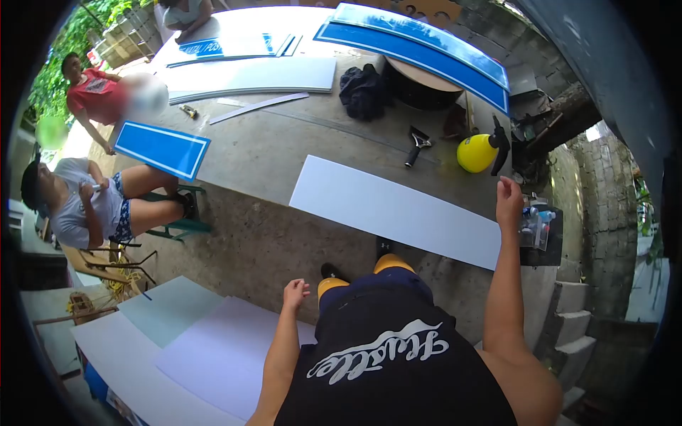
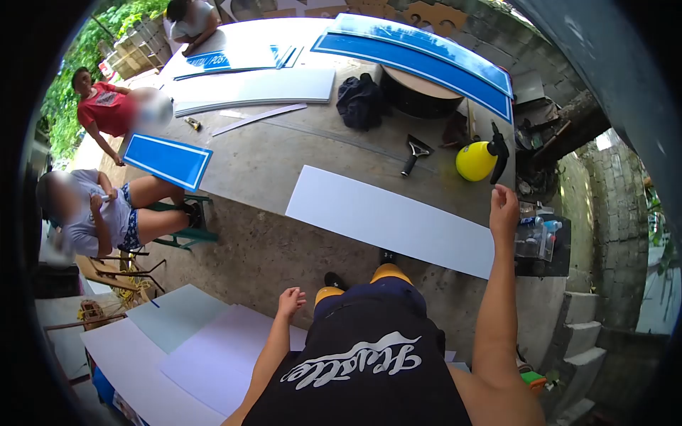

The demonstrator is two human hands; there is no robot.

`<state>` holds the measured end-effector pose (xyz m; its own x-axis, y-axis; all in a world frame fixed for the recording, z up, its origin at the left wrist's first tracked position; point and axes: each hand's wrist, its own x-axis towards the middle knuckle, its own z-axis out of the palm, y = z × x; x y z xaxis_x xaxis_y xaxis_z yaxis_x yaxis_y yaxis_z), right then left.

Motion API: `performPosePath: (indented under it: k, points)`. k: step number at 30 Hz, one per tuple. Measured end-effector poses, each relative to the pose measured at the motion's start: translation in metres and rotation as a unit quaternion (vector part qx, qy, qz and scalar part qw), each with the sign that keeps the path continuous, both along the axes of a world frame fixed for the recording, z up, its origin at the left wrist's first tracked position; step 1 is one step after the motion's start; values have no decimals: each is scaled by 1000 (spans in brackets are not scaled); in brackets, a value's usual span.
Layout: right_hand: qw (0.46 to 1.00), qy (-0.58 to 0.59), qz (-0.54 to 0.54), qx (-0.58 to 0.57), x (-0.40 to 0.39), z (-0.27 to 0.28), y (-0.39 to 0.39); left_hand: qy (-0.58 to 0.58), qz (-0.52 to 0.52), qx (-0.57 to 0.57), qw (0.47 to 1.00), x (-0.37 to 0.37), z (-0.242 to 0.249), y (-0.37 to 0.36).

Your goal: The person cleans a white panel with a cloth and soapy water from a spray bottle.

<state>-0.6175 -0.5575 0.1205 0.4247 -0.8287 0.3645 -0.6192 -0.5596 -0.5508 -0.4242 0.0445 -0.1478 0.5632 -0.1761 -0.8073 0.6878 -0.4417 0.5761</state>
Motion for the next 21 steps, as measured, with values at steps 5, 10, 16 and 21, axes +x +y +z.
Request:
performPosePath:
  k: [5, 10, 16, 21]
  points:
    - [989, -31, -31, -144, 39, 128, -103, 30, 13, 80, 996, -26, -1, 16]
    - [962, 131, -22, -239, 92, 110, -203, 12, 43, 92, 995, -52, 28, -39]
    - [961, 249, 10, -122, 105, 20, -243, -62, -18, 12, 998, -90, 66, -152]
    - [971, 175, 69, -145, 109, 96, -258, -57, -109, 10, 992, -117, 81, -184]
